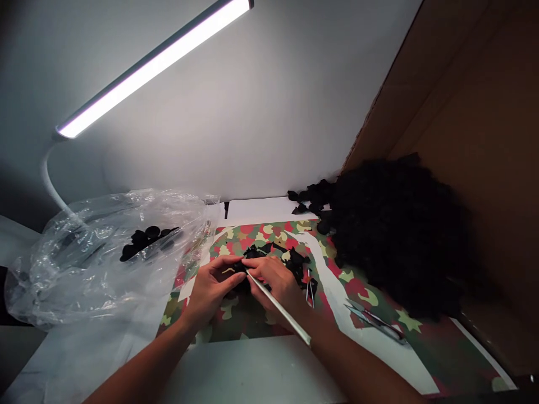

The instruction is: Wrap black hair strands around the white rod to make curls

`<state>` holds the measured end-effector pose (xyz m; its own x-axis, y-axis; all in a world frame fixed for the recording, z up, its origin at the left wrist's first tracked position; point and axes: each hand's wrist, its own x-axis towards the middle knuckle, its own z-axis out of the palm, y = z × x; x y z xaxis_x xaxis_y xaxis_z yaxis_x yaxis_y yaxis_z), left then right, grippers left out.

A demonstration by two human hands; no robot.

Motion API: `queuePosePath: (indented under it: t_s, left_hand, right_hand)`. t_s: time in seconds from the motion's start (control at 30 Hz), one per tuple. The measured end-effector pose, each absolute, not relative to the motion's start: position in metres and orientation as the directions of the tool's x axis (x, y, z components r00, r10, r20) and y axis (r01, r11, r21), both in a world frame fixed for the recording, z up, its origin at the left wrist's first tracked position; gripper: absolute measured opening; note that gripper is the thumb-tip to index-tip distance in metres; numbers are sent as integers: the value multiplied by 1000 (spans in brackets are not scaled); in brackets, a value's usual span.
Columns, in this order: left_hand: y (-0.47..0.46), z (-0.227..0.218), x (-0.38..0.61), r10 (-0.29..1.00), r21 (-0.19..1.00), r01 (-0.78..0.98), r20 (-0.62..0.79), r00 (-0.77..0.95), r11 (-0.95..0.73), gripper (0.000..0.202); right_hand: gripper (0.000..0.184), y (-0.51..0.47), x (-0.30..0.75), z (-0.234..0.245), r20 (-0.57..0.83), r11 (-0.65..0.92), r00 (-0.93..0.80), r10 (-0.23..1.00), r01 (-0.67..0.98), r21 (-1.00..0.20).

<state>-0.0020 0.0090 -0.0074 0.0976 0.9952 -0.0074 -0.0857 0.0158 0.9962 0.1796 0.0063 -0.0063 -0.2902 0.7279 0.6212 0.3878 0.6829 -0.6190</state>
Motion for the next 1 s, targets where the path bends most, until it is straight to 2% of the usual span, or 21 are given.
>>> queuePosePath:
  t_s: [0.1,0.23,0.33,0.43,0.53,0.6,0.8,1.0]
  left_hand:
    - [8,-12,0,996,997,-73,19,88,-13,28]
    - [6,-12,0,998,995,-77,60,36,-57,26]
    - [6,-9,-4,998,986,-160,52,41,-45,29]
    - [10,-9,-7,997,959,-283,32,74,-10,36]
    - [15,-11,-6,994,919,-389,-19,110,61,42]
    - [17,-12,-6,991,905,-416,-43,126,92,37]
    - [20,-20,-7,996,927,-371,-32,83,60,32]
    - [18,-25,-7,995,969,-231,98,14,-92,25]
  right_hand:
    - [15,4,175,-6,609,656,-262,749,427,-623]
    - [17,13,181,-7,392,393,-123,912,535,-747]
    - [17,27,196,-8,259,224,-36,965,625,-747]
    - [15,35,208,-5,225,177,-12,974,662,-729]
    - [17,33,208,1,239,218,-42,970,584,-782]
    - [17,29,205,3,251,242,-50,967,501,-831]
    - [19,10,190,6,190,204,-158,969,80,-976]
    - [20,1,179,7,210,240,-241,948,104,-965]
